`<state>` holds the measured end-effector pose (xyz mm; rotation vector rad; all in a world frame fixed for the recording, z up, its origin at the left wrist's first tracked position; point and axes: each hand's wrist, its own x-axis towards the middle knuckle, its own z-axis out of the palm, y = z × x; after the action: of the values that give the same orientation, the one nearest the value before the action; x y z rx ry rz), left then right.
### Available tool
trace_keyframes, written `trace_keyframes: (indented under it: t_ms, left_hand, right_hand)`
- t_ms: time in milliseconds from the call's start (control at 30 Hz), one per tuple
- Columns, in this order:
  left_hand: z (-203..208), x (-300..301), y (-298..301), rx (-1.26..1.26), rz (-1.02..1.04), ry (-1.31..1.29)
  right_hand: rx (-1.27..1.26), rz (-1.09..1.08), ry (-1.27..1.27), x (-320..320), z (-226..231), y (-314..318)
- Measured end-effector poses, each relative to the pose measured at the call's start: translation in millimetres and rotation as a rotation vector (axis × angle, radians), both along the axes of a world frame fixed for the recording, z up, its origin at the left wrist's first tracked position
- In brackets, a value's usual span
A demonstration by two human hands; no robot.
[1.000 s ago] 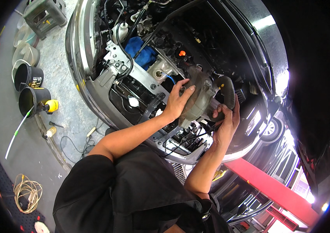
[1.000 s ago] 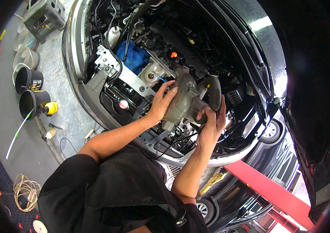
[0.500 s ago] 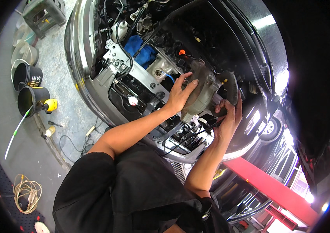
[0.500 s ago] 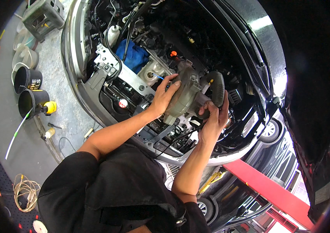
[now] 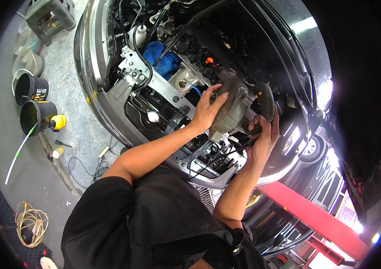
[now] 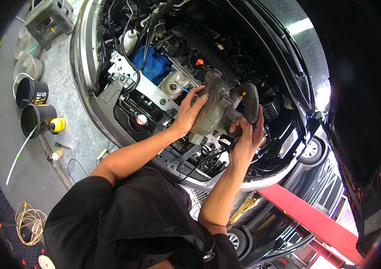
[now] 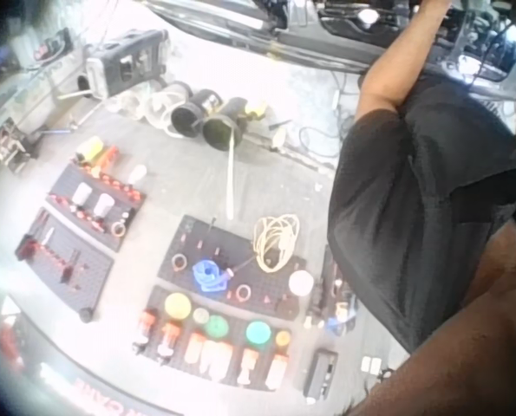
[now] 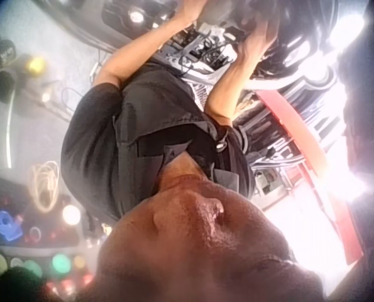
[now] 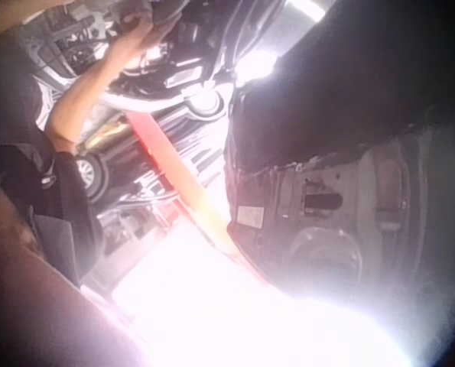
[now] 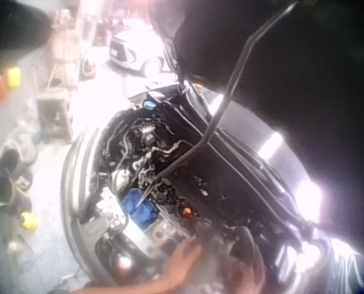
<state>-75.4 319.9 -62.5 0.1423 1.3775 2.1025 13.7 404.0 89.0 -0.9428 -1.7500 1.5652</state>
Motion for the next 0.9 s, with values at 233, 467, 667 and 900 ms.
trace_keyframes:
  t_ms: [233,467,667,900]
  left_hand:
    - [-3,9,2,0.022,-0.01,-0.037]
    - [2,21,19,0.04,-0.104,-0.014]
    - [10,32,26,0.069,-0.155,-0.129]
    - [5,37,32,0.087,-0.156,-0.09]
  right_hand:
    - [0.002,-0.023,-0.024,2,8,-7]
    - [0.007,-0.05,-0.005,19,18,2]
    - [0.031,-0.104,-0.02,28,25,4]
    - [0.014,-0.1,0.007,36,23,9]
